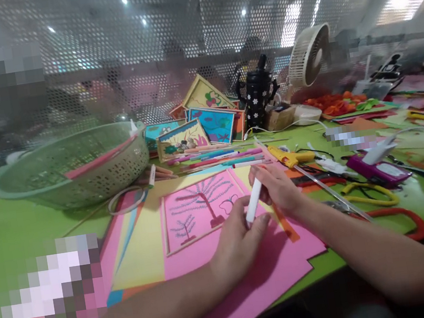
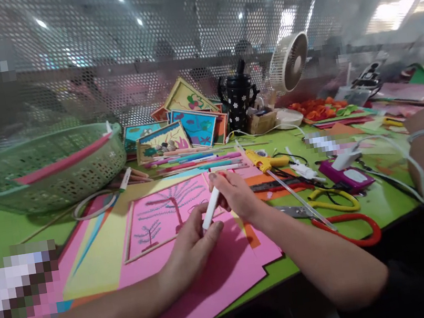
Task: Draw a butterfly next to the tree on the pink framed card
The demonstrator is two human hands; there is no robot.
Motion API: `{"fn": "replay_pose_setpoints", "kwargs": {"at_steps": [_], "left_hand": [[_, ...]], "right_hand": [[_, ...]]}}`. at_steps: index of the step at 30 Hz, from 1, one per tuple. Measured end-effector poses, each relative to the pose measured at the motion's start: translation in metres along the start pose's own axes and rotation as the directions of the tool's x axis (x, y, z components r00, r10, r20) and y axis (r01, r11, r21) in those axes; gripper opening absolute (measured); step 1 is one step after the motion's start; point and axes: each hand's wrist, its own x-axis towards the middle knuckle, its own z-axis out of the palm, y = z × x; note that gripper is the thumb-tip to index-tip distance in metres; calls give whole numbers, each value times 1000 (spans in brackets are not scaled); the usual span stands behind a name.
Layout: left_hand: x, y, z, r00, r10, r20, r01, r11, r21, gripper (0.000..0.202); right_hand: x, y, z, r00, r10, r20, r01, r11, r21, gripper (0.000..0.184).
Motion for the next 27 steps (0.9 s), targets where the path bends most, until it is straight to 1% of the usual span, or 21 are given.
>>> {"fn": "replay_pose_setpoints", "kwargs": {"at_steps": [2,4,5,7,9,10,12,14,17,20,22,24,27], "left_hand": [[-4,2,0,999,40,13,-40,999,-32,48],[-9,3,-1,991,114,72,-108,991,-84,57],[-12,3,-2,980,163,112,-152,983,-101,58],[-14,2,-4,939,283,193,-269,958,-97,52],[-14,-2,-7,880,401,256,-402,914,-52,42],[-13,-4,-7,850,445,282,-458,889,-21,42],[-10,-9,-8,802,501,326,-538,842,31,52],[-8,-13,-6,767,528,366,-589,805,72,59],[-9,-16,-3,721,560,409,-655,744,135,61],[-10,-17,-1,683,570,456,-714,653,252,63],[-11,-17,0,668,563,486,-738,585,336,62],[-12,-17,1,663,551,507,-747,535,394,59],[-13,-16,3,667,525,528,-744,508,435,52]], "right_hand": [[2,1,0,1000,22,-15,-22,1000,11,43],[2,1,-1,999,52,12,-52,999,14,43],[3,1,-1,997,68,28,-68,998,14,43],[3,1,-2,992,105,73,-106,994,16,44],[4,3,-3,980,147,134,-150,989,7,46],[4,5,-4,974,163,157,-165,986,-5,47],[4,8,-5,965,185,188,-182,983,-32,49],[2,11,-5,952,206,228,-196,978,-68,48],[-3,12,-4,917,250,310,-222,967,-123,47],[-6,11,-3,903,277,328,-249,960,-125,47],[-7,11,-2,902,286,322,-263,958,-116,48],[-7,11,-2,897,292,333,-270,956,-111,49],[-7,12,-2,882,294,369,-274,956,-109,51]]}}
